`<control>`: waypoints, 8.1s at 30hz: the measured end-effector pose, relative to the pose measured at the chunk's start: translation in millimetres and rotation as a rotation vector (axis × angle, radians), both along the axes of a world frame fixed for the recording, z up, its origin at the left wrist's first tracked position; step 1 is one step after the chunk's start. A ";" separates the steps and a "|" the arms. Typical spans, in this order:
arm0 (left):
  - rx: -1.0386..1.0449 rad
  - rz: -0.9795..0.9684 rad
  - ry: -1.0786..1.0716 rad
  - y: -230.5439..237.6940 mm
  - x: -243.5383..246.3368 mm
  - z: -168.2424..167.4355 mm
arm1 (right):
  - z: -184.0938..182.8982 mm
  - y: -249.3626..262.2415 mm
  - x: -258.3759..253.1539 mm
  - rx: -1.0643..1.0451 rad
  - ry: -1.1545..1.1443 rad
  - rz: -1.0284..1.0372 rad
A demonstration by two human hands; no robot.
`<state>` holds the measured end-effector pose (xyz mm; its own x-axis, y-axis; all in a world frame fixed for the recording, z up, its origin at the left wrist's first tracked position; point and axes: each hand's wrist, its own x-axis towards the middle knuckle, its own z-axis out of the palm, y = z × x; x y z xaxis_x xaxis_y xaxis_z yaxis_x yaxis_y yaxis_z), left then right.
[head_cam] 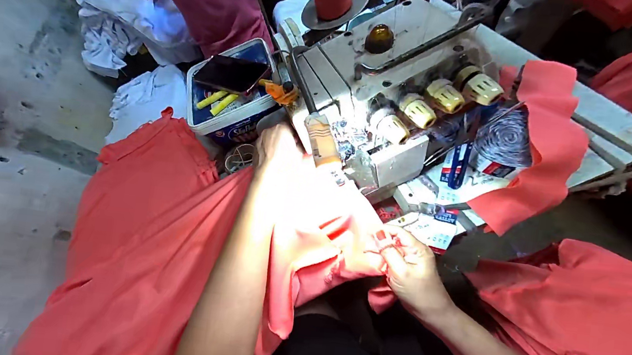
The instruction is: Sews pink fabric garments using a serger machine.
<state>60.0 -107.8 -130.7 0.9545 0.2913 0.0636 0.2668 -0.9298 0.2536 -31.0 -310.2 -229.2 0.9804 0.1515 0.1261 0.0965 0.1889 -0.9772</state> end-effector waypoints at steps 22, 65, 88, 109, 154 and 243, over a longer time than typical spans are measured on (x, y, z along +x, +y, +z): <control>-1.077 -0.218 -0.717 -98.4 -202.5 -47.4 | 42.3 -19.6 -48.3 0.119 -0.292 0.246; -0.874 -0.417 -0.715 -78.5 -221.5 -79.3 | 65.4 -23.7 -30.9 -0.024 0.271 0.572; -1.240 -0.595 -0.136 -53.1 -175.7 -61.3 | 71.4 -57.6 10.4 -0.369 -0.264 1.001; -0.310 -0.351 -0.266 0.4 -60.2 3.4 | 23.3 15.2 34.4 -0.047 -0.233 0.045; -0.028 -0.059 -0.444 -12.0 -61.6 0.1 | 42.7 21.5 50.2 -0.460 -0.471 -0.128; -0.510 -1.011 0.043 -41.4 -154.4 117.0 | 135.3 -44.7 -30.4 -0.028 -0.896 0.697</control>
<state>-94.4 -149.1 -13.7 0.7654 -0.6324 0.1195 -0.5306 -0.5149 0.6734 -61.3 -354.9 -93.9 0.2396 0.6425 0.7278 0.6453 0.4547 -0.6139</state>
